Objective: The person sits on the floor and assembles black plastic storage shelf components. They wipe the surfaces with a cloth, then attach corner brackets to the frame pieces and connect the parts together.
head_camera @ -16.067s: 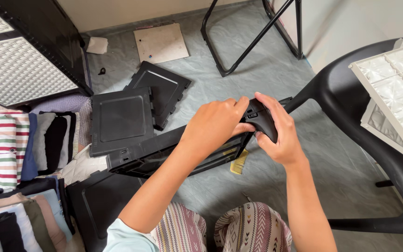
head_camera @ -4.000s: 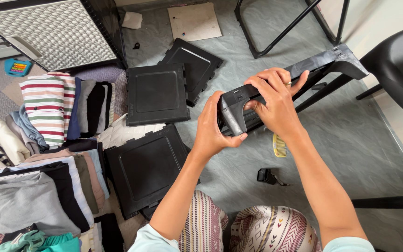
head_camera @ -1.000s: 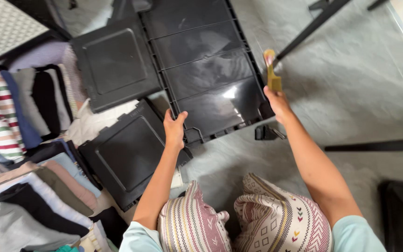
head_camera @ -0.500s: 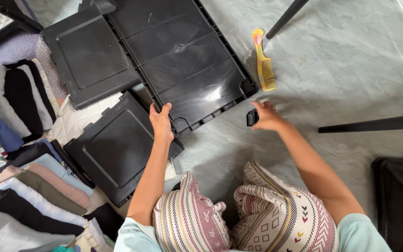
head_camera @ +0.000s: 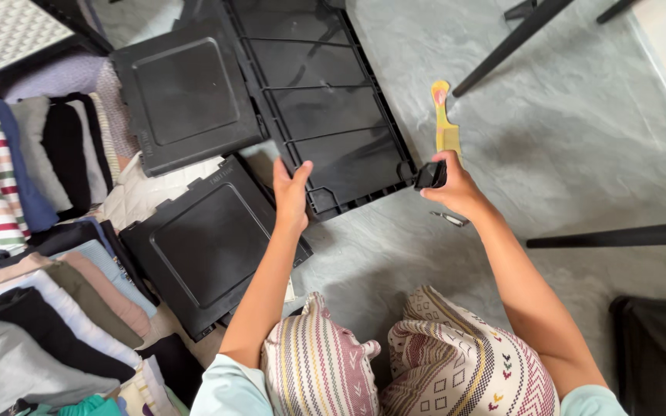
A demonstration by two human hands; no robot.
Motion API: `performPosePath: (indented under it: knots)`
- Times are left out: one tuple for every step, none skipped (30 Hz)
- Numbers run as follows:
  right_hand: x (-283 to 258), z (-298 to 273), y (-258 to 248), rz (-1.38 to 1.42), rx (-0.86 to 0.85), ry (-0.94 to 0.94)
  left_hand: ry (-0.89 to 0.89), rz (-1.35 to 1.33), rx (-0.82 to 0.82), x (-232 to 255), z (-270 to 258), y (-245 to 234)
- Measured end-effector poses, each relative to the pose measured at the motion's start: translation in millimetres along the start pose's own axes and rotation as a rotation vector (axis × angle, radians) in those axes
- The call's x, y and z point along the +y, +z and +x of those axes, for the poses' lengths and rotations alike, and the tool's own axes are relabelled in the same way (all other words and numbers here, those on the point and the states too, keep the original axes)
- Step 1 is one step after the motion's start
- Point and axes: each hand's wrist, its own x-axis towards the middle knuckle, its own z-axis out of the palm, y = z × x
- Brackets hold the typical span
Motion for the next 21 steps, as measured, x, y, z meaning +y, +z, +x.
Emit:
performPosePath:
  knots:
    - [-17.0,-6.7,-3.2,0.04,0.004,0.01,0.0,0.018,-0.012,8.2,-0.5,5.0]
    - [-33.4,-12.8,-5.0,0.01,0.039,-0.13,-0.001,0.037,-0.023,16.7,-1.0,9.5]
    - [-48.5,-18.5,-6.2,-0.02,0.073,-0.27,-0.003,0.041,-0.04,24.9,-2.0,14.0]
    - [-62.7,-24.5,-8.0,-0.051,0.105,-0.41,-0.005,0.045,-0.058,33.4,-2.9,18.1]
    - [-77.3,-30.8,-8.8,-0.027,0.072,-0.383,-0.006,0.049,-0.074,42.2,-3.7,21.9]
    - [-92.0,-37.7,-7.7,-0.004,0.039,-0.357,0.002,0.042,-0.096,50.4,-5.1,25.6]
    - [-106.7,-44.4,-6.6,0.018,0.004,-0.332,0.01,0.036,-0.117,58.1,-6.7,28.7]
    - [-120.5,-51.5,-7.2,-0.012,-0.021,-0.337,0.018,0.031,-0.138,64.7,-7.9,31.9]
    - [-132.6,-60.1,-7.3,-0.04,-0.047,-0.339,0.029,0.068,-0.148,70.1,-9.2,34.3]
    - [-144.1,-67.4,-7.6,-0.068,-0.073,-0.341,0.04,0.105,-0.158,74.5,-9.3,36.7]
    - [-153.9,-74.3,-6.9,-0.123,-0.117,-0.297,0.048,0.144,-0.169,77.4,-10.6,37.9]
    - [-162.3,-80.1,-6.1,-0.177,-0.16,-0.253,0.063,0.151,-0.186,78.8,-12.4,37.8]
    - [-168.6,-85.6,-5.7,-0.231,-0.199,-0.208,0.078,0.158,-0.207,79.3,-13.6,37.7]
    - [-173.7,-90.1,-3.3,-0.184,-0.208,-0.372,0.093,0.165,-0.228,78.8,-14.5,37.5]
    - [-177.7,-93.2,-0.4,-0.137,-0.217,-0.534,0.085,0.163,-0.223,78.1,-14.0,37.8]
    - [-179.9,-95.8,1.4,-0.089,-0.225,-0.695,0.078,0.161,-0.219,76.8,-13.0,38.1]
    - [-180.3,-98.4,3.2,-0.113,-0.22,-0.724,0.069,0.157,-0.214,74.4,-12.6,38.7]
    - [-180.0,-100.2,5.4,-0.138,-0.216,-0.752,0.083,0.154,-0.21,71.3,-12.1,39.9]
    - [-180.3,-100.7,8.3,-0.162,-0.214,-0.783,0.098,0.152,-0.203,68.6,-11.3,40.4]
    - [-180.4,-100.2,11.0,-0.193,-0.2,-0.728,0.113,0.15,-0.195,66.0,-9.6,41.2]
    - [-178.7,-100.9,14.6,-0.222,-0.19,-0.668,0.102,0.114,-0.191,62.1,-9.3,41.7]
